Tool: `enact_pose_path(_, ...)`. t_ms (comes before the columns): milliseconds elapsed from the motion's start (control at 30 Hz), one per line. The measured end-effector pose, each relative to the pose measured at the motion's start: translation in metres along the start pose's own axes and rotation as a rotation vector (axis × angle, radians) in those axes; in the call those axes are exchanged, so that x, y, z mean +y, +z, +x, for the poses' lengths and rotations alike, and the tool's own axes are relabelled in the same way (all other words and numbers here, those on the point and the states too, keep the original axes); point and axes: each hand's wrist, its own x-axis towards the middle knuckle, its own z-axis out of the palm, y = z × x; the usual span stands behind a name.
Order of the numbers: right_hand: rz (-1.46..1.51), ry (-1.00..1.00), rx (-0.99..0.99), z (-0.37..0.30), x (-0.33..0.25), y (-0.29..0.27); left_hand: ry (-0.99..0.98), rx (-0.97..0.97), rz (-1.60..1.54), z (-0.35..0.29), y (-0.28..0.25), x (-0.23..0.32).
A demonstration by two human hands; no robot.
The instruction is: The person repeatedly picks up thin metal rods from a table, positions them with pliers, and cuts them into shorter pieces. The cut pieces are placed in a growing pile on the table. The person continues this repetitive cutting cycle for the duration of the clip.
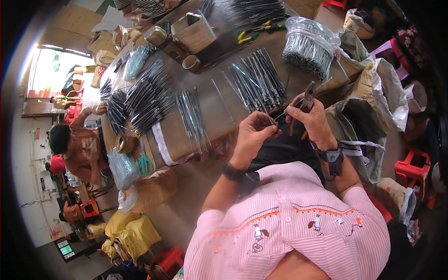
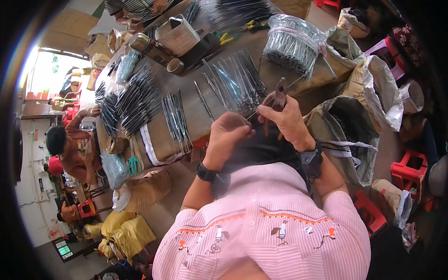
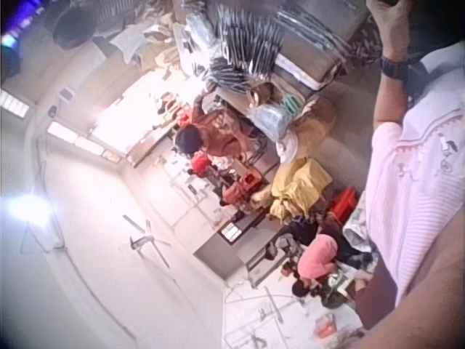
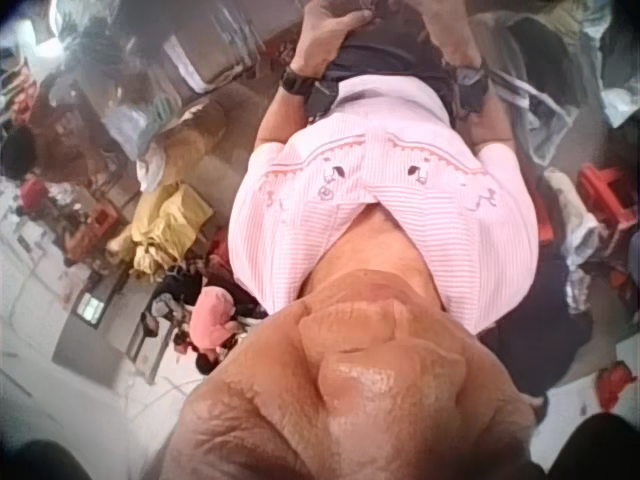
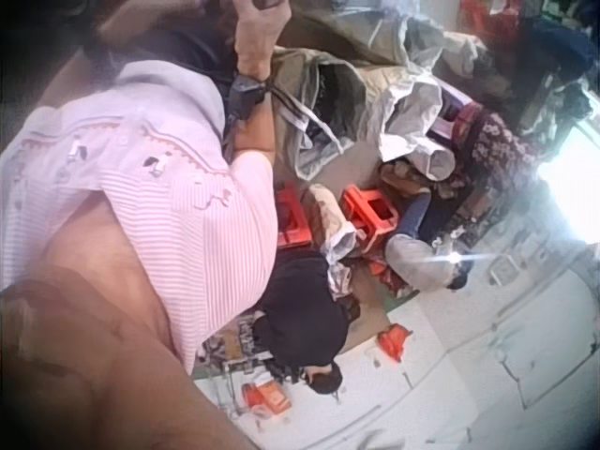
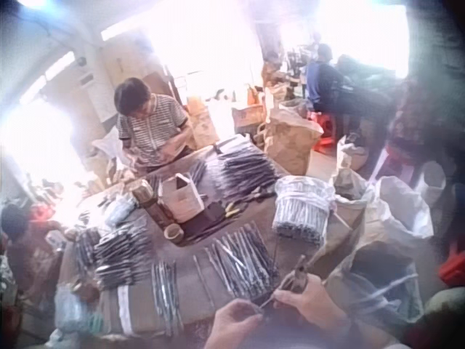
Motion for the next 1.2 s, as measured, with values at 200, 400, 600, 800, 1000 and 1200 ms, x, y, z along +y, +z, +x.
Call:
enact_pose_path(200, -0.066, 0.115, -0.079, -0.003, 0.011, 0.004, 0.050, -0.005, 0.108, 0.003, -0.002, 0.004)
enact_pose_path(400, -0.110, -0.037, 0.125, 0.005, 0.024, 0.021, -0.044, 0.064, 0.157, 0.007, -0.015, 0.002)
enact_pose_path(600, 0.074, -0.162, 0.256, 0.017, 0.014, 0.006, -0.011, -0.002, 0.115, 0.002, -0.023, -0.006)
enact_pose_path(800, 0.057, 0.095, 0.076, 0.009, 0.022, -0.004, -0.208, -0.160, 0.213, -0.003, -0.010, 0.002)
enact_pose_path(1000, 0.078, 0.174, 0.026, 0.009, 0.024, -0.008, -0.232, -0.238, 0.161, -0.006, -0.002, 0.014)
enact_pose_path(1200, -0.017, 0.074, 0.044, 0.008, 0.024, 0.002, -0.271, -0.166, -0.212, -0.006, -0.002, 0.007)
